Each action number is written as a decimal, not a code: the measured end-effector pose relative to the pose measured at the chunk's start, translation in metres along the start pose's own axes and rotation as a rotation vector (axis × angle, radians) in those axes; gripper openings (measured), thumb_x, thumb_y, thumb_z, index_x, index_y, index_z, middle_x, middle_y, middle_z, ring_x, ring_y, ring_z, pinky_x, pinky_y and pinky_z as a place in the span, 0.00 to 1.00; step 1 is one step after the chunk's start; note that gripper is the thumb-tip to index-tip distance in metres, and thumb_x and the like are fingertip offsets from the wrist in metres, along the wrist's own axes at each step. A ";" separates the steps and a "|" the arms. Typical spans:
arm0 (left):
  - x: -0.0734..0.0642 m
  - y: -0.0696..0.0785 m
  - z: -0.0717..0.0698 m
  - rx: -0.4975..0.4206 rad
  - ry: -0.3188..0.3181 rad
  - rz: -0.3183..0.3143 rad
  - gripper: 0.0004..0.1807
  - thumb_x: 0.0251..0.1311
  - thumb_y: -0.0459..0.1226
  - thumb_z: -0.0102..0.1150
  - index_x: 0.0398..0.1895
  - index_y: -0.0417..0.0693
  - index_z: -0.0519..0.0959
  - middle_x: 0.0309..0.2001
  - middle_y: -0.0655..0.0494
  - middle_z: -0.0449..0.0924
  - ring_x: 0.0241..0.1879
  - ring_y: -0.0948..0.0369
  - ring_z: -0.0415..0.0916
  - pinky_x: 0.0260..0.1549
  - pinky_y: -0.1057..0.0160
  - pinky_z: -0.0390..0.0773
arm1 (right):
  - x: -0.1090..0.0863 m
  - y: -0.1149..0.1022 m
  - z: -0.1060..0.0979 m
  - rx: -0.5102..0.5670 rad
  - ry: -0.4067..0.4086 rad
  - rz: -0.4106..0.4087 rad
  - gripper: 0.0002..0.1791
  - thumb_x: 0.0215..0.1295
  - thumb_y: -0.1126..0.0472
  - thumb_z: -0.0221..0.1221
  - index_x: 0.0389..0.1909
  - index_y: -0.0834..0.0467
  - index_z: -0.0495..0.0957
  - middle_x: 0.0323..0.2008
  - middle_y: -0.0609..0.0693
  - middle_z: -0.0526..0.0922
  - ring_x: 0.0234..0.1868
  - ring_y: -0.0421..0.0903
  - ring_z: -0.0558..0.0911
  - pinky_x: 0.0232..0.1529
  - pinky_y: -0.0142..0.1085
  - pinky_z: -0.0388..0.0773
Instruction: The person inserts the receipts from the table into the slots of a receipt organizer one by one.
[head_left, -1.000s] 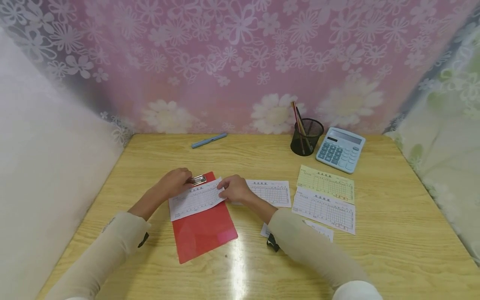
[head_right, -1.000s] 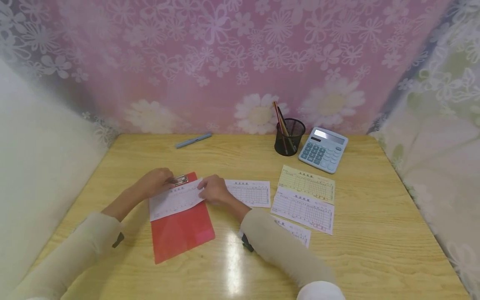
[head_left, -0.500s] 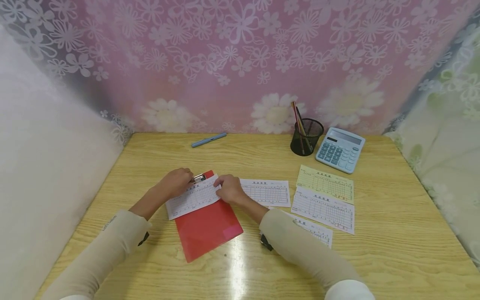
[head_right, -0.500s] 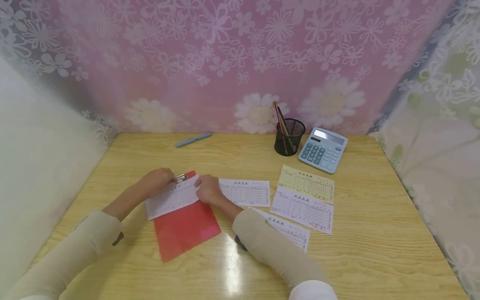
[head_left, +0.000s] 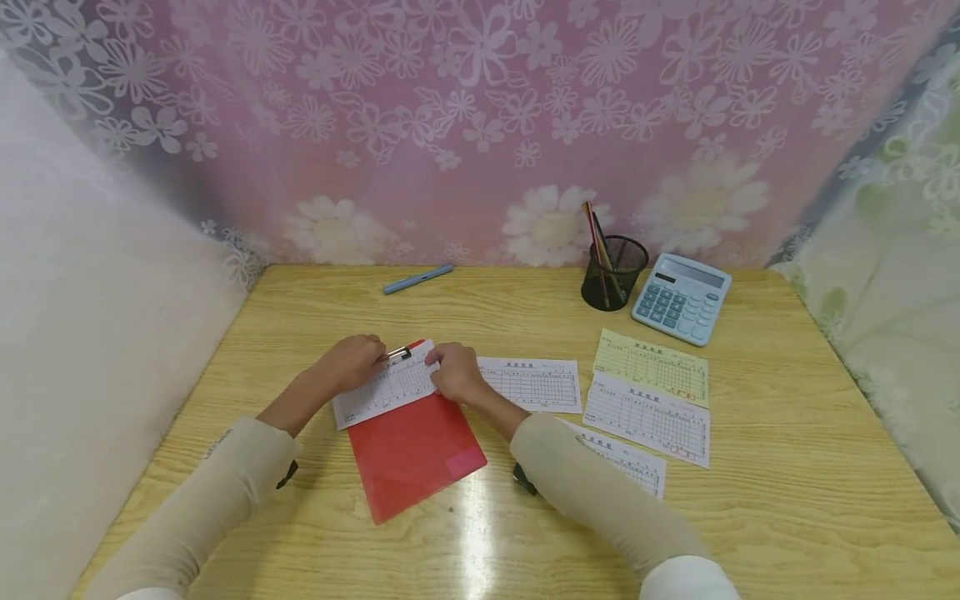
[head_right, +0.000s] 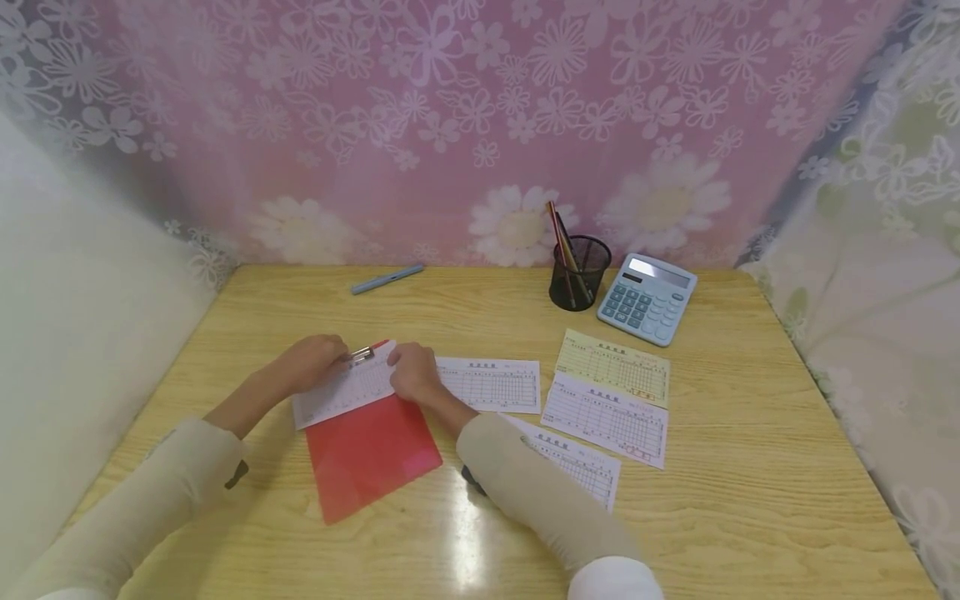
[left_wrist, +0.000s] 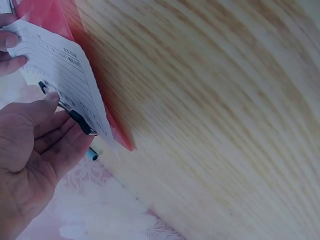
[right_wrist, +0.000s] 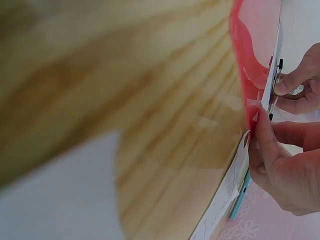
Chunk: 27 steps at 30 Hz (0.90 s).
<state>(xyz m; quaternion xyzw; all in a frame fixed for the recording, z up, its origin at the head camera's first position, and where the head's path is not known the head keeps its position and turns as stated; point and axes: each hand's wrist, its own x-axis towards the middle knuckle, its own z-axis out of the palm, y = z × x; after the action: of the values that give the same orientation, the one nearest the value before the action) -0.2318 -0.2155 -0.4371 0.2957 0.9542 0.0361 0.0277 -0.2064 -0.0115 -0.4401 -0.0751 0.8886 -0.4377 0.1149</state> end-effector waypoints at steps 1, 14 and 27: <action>0.000 0.000 0.000 0.003 0.004 0.002 0.09 0.60 0.33 0.59 0.22 0.42 0.75 0.24 0.52 0.73 0.24 0.60 0.66 0.27 0.60 0.71 | 0.000 -0.001 0.000 -0.001 0.002 -0.001 0.16 0.54 0.76 0.53 0.42 0.65 0.81 0.37 0.59 0.82 0.18 0.40 0.73 0.16 0.27 0.69; -0.002 0.004 0.000 0.074 0.005 0.002 0.05 0.58 0.33 0.62 0.27 0.41 0.78 0.28 0.51 0.76 0.30 0.56 0.74 0.34 0.57 0.76 | 0.005 -0.004 0.002 -0.023 0.003 0.037 0.15 0.56 0.75 0.53 0.43 0.62 0.82 0.41 0.59 0.82 0.24 0.46 0.81 0.17 0.27 0.73; -0.003 0.004 -0.001 0.049 -0.010 -0.032 0.07 0.57 0.36 0.63 0.27 0.42 0.78 0.28 0.52 0.77 0.28 0.59 0.72 0.33 0.58 0.75 | 0.002 0.001 -0.025 -0.172 -0.101 -0.058 0.13 0.56 0.67 0.60 0.43 0.61 0.82 0.39 0.55 0.84 0.36 0.45 0.78 0.32 0.30 0.73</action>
<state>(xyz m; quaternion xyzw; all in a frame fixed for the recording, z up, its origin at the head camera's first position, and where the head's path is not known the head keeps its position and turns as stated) -0.2271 -0.2138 -0.4360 0.2811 0.9593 0.0106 0.0255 -0.2151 0.0072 -0.4268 -0.1322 0.9135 -0.3584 0.1398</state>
